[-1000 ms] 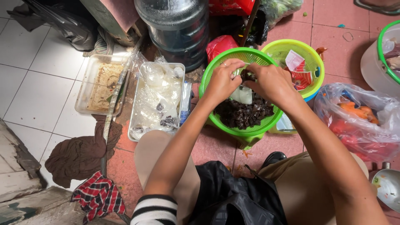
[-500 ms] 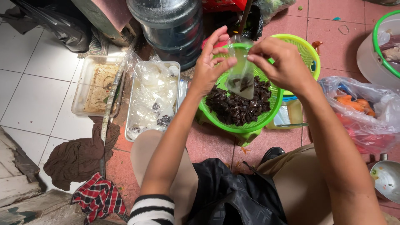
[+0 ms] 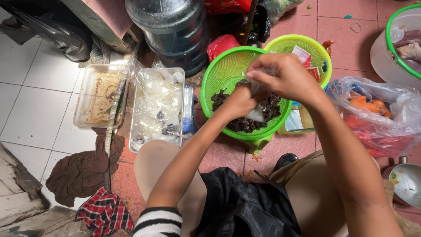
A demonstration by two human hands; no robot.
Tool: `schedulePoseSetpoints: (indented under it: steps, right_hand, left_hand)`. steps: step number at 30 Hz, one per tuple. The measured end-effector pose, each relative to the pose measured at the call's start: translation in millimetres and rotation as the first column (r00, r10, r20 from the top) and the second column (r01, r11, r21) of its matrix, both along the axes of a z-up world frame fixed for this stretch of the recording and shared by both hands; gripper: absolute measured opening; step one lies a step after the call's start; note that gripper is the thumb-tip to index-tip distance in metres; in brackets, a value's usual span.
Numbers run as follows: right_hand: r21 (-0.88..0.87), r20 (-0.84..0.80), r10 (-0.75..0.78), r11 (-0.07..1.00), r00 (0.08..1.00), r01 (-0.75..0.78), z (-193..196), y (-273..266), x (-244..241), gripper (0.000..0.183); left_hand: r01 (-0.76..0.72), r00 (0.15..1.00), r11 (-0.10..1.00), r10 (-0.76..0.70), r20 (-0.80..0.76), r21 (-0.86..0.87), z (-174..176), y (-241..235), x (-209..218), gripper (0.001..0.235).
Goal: Packing portions of wood ear mushrooms and a white food substance into small plastic bags.
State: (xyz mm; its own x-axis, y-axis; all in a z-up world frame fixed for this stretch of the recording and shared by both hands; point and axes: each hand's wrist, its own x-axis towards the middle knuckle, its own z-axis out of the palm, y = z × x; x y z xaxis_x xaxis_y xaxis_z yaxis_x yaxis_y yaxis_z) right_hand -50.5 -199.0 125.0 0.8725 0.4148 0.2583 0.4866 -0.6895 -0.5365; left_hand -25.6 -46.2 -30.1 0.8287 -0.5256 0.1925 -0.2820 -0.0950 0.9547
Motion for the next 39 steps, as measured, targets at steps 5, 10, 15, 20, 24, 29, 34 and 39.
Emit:
schedulePoseSetpoints:
  steps: [5,10,15,20,24,29,34,39]
  right_hand:
    - [0.524,-0.236,0.025,0.845,0.971,0.105,-12.4,-13.9,-0.6,0.034]
    - [-0.182,0.438,0.009,0.98,0.899,0.079,-0.9,37.0,-62.6,0.059]
    - [-0.66,0.245,-0.025,0.728,0.969,0.185,-110.2,12.4,-51.2,0.069]
    - [0.108,-0.456,0.353,0.933,0.817,-0.343,-58.7,-22.7,-33.5,0.028]
    - [0.381,-0.629,0.344,0.918,0.697,-0.109,-77.3,-45.2,-19.2,0.037]
    - [0.532,-0.713,0.228,0.791,0.663,0.301,-87.1,-19.6,-10.5,0.036]
    - [0.692,-0.699,0.391,0.581,0.599,0.428,-7.4,39.3,-60.6,0.035]
    - [0.779,-0.574,0.417,0.542,0.704,0.315,-106.8,-10.4,-4.1,0.015]
  left_hand:
    - [-0.071,0.995,0.994,0.065,0.073,0.081,22.8,26.7,1.3,0.024]
    - [-0.143,0.959,0.943,0.058,0.277,0.299,-44.7,38.5,15.9,0.028]
    - [0.003,0.949,0.807,-0.189,0.254,0.59,16.4,61.1,-27.1,0.016]
    - [0.377,0.902,0.917,-0.33,-0.278,0.134,57.7,92.8,-16.2,0.022]
    - [0.214,0.86,0.969,-0.247,0.446,0.124,63.4,89.0,-15.2,0.011]
    - [-0.209,0.845,0.879,-0.057,0.531,0.428,63.0,69.4,-16.9,0.011]
    - [-0.511,0.825,0.83,0.402,0.397,0.224,92.8,62.2,-17.2,0.012]
    - [0.11,0.963,0.853,-0.219,-0.158,-0.511,90.6,75.6,-25.9,0.012]
